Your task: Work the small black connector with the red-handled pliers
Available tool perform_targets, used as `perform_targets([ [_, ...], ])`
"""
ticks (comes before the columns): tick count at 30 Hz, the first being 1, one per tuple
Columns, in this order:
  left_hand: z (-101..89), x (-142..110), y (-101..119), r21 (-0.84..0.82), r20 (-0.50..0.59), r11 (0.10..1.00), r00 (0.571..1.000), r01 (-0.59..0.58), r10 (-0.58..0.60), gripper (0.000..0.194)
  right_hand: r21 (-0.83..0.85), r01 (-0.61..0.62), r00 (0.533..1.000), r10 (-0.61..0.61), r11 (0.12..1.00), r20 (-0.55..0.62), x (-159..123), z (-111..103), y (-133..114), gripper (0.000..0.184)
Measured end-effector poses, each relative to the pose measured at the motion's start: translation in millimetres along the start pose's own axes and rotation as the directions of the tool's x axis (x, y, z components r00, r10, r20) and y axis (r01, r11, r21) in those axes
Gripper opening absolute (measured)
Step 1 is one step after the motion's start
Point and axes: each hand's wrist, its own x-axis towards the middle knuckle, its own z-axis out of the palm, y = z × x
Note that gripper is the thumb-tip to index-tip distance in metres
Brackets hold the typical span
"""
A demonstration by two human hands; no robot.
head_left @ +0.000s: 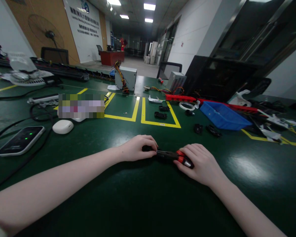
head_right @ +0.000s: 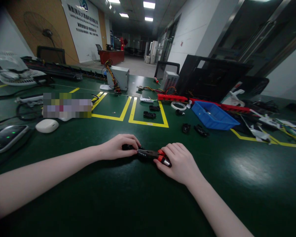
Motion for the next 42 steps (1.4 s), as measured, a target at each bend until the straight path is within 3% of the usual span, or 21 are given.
perform_targets([
  [42,-0.2,0.8,0.8,0.099,0.022,0.995,1.000,-0.020,0.018,0.011,0.064,-0.072,0.997,0.069,0.995,0.045,0.5,-1.6,-2.4,0.024],
])
